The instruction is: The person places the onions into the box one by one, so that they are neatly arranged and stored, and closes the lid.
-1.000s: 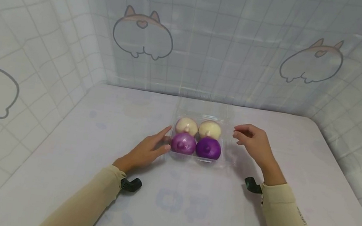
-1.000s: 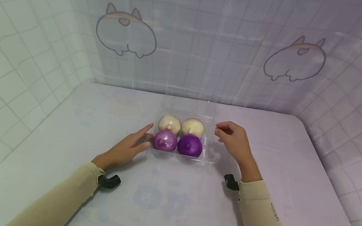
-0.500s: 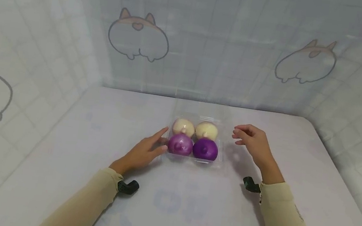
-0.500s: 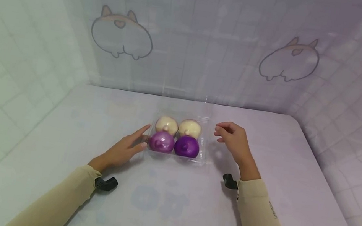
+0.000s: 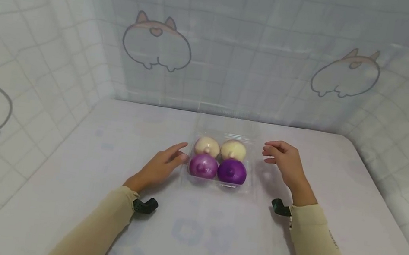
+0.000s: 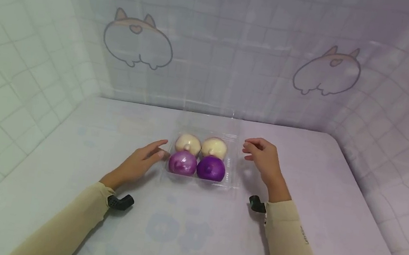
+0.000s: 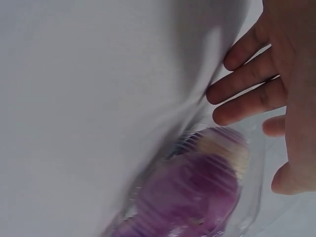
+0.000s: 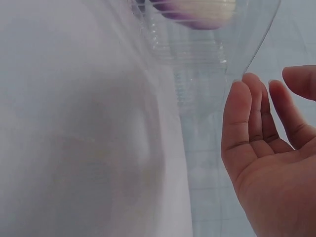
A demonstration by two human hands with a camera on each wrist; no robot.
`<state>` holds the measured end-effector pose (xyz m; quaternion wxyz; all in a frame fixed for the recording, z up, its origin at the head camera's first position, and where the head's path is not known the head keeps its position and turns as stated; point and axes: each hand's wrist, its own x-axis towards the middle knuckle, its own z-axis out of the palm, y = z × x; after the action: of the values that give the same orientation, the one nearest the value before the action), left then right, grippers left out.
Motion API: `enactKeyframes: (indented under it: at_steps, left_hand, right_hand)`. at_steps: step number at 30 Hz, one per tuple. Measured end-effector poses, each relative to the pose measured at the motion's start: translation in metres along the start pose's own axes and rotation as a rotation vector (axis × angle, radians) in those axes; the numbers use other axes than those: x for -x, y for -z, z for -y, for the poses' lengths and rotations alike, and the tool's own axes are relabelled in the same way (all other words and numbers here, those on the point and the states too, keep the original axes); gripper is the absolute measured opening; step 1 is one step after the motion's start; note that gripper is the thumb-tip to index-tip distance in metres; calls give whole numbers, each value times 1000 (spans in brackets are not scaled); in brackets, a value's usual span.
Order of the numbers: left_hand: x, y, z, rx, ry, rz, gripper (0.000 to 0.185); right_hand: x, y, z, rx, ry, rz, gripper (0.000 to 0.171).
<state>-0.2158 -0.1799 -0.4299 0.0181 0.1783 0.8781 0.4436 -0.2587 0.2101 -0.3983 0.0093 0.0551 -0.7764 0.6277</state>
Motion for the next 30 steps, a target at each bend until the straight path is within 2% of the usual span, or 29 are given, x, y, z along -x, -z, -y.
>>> enactKeyframes:
  at_steps: [4,12,18,21,25,30]
  left_hand:
    - [-11,1,-1,39,21,-13,53]
    - [-31,20,-7,63,120,52,51]
    - [-46,28,-7,227,160,111,50]
    - [-51,29,-6,273,174,116,51]
    - [-59,29,-8,280,180,111,52]
    - [-69,27,-12,315,225,71,54]
  right_hand:
    - [-2,3,-4,-10,-27,-14,38]
    - [-10,1,-10,-50,-119,57,48]
    - [-18,-3,-7,-13,-165,111,50]
    - [-24,-4,-8,6,-193,122,51]
    - [-31,-5,-6,13,-239,102,48]
    - [-39,-7,0,-22,-300,62,49]
